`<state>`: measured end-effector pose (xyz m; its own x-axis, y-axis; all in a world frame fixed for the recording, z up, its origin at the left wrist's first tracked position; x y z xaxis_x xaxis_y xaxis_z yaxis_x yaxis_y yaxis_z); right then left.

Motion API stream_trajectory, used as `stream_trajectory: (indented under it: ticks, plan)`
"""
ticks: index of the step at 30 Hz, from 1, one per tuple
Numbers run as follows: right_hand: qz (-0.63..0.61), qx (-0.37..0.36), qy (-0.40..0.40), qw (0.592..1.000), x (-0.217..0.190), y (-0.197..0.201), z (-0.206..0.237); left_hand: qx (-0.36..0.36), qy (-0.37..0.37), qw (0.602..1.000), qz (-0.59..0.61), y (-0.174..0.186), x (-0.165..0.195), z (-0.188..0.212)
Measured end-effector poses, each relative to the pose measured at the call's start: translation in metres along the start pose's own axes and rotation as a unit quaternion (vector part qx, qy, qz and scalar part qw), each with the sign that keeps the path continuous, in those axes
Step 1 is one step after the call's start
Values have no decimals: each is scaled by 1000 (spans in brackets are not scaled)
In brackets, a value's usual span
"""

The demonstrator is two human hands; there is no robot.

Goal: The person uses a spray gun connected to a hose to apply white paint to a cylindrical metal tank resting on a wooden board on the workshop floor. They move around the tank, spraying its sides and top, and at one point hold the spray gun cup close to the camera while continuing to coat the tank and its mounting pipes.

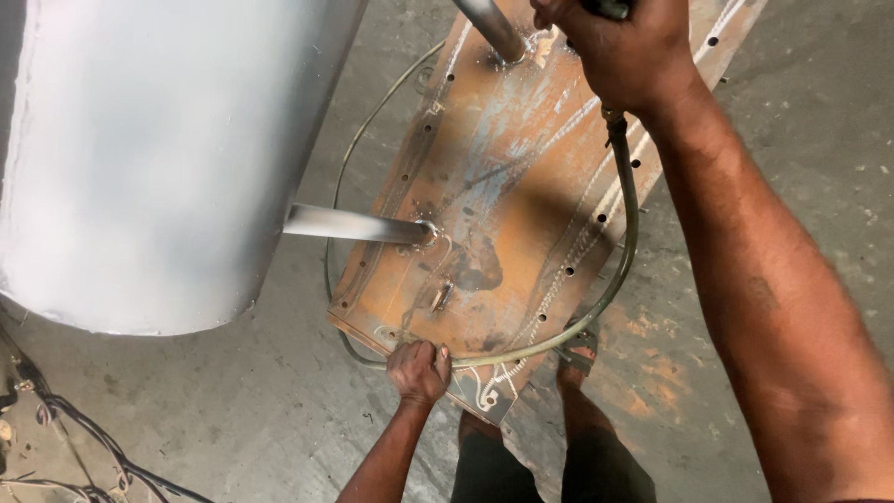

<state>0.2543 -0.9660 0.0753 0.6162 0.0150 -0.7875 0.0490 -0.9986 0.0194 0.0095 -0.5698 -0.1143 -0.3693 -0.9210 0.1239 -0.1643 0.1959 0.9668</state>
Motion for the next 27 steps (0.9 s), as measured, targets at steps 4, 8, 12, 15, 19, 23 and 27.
stream_trajectory:
  ticks: [4,8,12,15,19,23,27]
  plan:
    - [-63,-19,15,998,8,-3,5,1,2,1000,9,-1,-1,0]
    - [-117,-43,13,992,11,0,4,6,3,1000,5,-1,-1,0]
    - [-34,22,-23,999,11,8,7,6,1,1000,7,1,0,0]
    - [-90,9,-53,994,11,3,10,3,-3,1000,13,1,0,-1]
    - [-75,22,-49,996,8,1,12,1,-2,1000,10,0,-2,-1]
    - [-68,47,-20,996,3,3,10,1,-2,1000,0,-2,-2,1]
    - [-64,3,-40,997,-3,-1,9,1,6,1000,-2,-2,-3,1]
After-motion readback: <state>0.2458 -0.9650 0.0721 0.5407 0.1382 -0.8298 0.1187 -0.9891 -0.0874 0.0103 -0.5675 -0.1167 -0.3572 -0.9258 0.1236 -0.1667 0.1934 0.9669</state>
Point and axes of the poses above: each hand's wrist, its own z-axis away from the middle knuckle, its own y-axis out of the back of the hand, x = y × z, the point moved 7 cm from there along -z, towards the middle knuckle, and after that the axes turned 13 degrees about -z, right-handed, at the moved point
